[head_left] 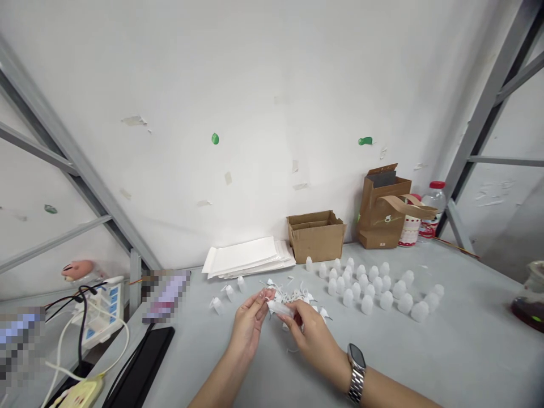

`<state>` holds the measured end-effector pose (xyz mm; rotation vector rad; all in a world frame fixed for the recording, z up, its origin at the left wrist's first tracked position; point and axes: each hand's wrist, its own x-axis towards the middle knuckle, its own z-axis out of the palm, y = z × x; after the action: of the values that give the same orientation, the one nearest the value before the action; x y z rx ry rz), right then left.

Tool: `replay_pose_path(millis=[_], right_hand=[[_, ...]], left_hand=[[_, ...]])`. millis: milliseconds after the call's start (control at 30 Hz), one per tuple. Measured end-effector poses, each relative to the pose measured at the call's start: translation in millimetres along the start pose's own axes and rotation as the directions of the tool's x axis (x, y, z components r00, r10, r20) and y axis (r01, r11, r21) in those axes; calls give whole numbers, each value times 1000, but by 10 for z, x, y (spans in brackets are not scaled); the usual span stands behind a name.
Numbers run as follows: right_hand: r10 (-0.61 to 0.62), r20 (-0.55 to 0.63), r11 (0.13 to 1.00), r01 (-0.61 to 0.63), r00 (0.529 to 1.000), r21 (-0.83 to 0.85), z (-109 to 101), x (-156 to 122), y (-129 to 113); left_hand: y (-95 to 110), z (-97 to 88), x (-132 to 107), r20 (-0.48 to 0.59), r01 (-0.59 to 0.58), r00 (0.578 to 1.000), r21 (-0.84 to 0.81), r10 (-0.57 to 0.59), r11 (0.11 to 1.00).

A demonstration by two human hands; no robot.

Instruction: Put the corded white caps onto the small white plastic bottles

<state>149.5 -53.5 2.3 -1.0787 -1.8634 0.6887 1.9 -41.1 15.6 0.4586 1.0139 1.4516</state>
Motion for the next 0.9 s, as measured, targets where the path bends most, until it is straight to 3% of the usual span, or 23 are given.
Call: replay_pose_path(millis=[133, 333, 467, 567, 700, 800, 900], right_hand=[[29, 1, 999, -29, 1000, 20, 11, -3, 13], [91, 26, 989, -93, 996, 115, -15, 33, -25], [200, 96, 931, -220, 975, 292, -48, 94, -41], [202, 192, 884, -264, 960, 386, -10, 89, -19], [136, 313, 864, -267, 940, 427, 75, -6, -21], [112, 349, 874, -259, 931, 411, 89, -75, -59], [137, 380, 871, -294, 915, 394, 68, -94, -90]], left_hand=[[-24, -17, 10, 82, -15, 997, 4, 15, 1000], [-28, -9, 27, 123, -138, 984, 98, 125, 986], [-21, 48, -99, 208, -176, 966, 105, 152, 979], [-46, 78, -262, 240, -213, 959, 255, 151, 943], [-50, 63, -459, 209, -291, 952, 393, 224, 872], [28, -58, -543, 129, -331, 942, 487, 308, 808], [164, -356, -566, -24, -349, 875, 661, 483, 664]])
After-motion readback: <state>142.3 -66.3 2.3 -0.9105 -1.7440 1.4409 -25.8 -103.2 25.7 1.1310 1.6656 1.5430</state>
